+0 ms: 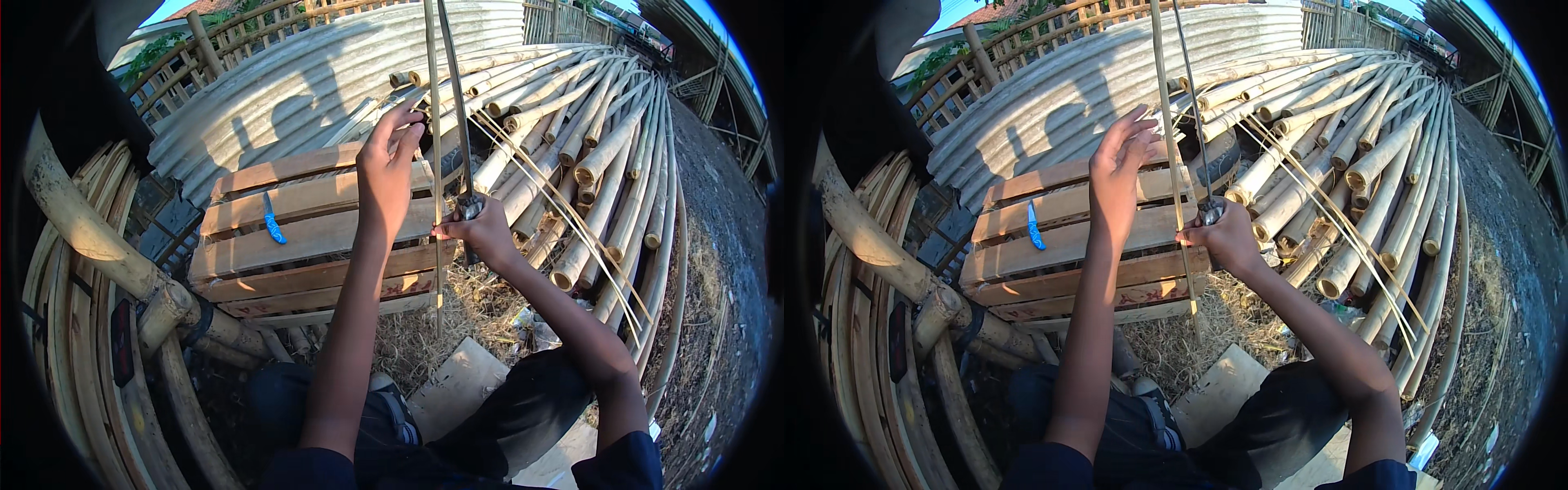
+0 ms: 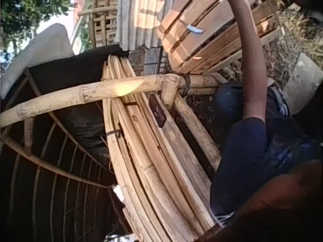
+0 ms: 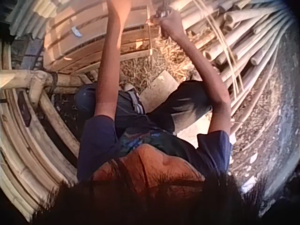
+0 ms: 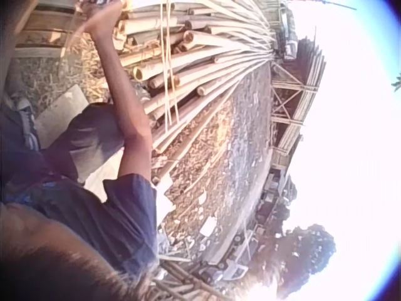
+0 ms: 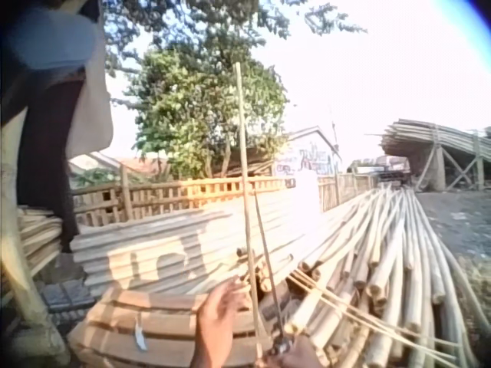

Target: The person scrapes a bamboo stick with a knife, splits thin strips from it by hand and with the knife, and shaves the stick with the knife.

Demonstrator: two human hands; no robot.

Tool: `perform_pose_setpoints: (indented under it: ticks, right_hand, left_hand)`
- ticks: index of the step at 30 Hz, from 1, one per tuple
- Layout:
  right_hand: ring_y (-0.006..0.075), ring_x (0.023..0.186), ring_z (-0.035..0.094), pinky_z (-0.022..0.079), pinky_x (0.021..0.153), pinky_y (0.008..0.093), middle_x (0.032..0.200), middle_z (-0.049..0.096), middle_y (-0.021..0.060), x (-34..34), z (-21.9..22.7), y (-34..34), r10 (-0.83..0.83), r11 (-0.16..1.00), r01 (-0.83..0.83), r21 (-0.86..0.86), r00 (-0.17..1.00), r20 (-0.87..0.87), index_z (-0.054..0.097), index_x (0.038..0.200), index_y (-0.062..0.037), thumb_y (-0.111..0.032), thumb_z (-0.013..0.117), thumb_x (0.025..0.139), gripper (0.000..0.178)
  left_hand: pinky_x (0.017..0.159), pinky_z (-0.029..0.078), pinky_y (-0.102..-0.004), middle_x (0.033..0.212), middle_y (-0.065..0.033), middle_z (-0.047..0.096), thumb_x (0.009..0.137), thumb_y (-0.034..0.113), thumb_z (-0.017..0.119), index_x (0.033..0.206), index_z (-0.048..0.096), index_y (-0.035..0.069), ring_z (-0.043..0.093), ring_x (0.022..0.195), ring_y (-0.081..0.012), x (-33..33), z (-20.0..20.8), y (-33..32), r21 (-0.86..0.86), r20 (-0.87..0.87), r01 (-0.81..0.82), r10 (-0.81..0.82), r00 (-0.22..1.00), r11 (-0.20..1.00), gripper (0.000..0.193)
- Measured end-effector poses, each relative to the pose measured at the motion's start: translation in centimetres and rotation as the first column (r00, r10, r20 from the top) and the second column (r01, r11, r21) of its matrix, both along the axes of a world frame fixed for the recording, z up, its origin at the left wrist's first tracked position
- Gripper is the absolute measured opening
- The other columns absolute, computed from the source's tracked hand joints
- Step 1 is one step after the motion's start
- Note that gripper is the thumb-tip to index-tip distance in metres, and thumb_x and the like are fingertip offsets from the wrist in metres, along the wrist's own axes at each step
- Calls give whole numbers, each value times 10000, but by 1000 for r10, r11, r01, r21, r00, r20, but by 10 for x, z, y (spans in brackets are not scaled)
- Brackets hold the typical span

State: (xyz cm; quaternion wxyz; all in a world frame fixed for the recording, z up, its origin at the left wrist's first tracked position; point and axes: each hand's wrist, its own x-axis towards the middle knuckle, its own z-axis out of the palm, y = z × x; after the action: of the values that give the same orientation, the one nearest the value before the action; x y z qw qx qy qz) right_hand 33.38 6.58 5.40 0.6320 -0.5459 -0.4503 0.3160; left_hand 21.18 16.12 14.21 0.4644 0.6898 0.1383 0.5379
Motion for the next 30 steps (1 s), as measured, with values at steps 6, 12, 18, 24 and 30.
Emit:
perform_pose_setpoints:
  ticks: [6,12,18,24,30]
  right_hand:
    - [110,587,596,469,550,280,658,631,66,9,-7,-7,-114,993,115,-17,992,53,521,687,-4,-16,786,627,272]
    - [113,655,577,488,628,266,699,584,27,17,-2,-14,-196,962,222,-162,967,165,520,761,-18,28,767,632,283]
    - [103,587,539,445,562,273,665,608,41,33,-16,-12,-266,953,280,-116,956,122,536,731,-11,-59,803,635,288]
    - [128,656,638,502,542,261,691,638,74,52,-11,-18,-324,945,326,-27,944,63,554,847,48,-141,772,735,310]
    - [122,364,471,366,340,256,478,471,45,69,43,-72,-376,893,329,-306,920,-108,449,815,-9,-347,663,842,401]
  left_hand:
    - [748,514,-241,933,-79,632,871,49,583,1166,564,-5,609,823,-114,33,40,8,33,-50,271,-270,962,962,301]
    - [665,496,-225,893,-74,626,807,65,654,1082,616,19,609,774,-99,55,40,10,387,-122,-138,199,972,912,282]
    - [642,561,-269,884,-123,639,860,81,602,1033,604,-49,640,770,-155,79,25,27,-76,-66,244,-249,966,967,217]
    - [681,581,-299,863,-140,651,890,58,546,1025,609,-75,661,766,-184,106,22,30,-120,-85,334,-345,935,935,200]
    - [713,572,-295,876,-133,654,888,25,539,968,609,-83,661,799,-176,134,-29,44,-121,-82,375,-386,919,919,151]
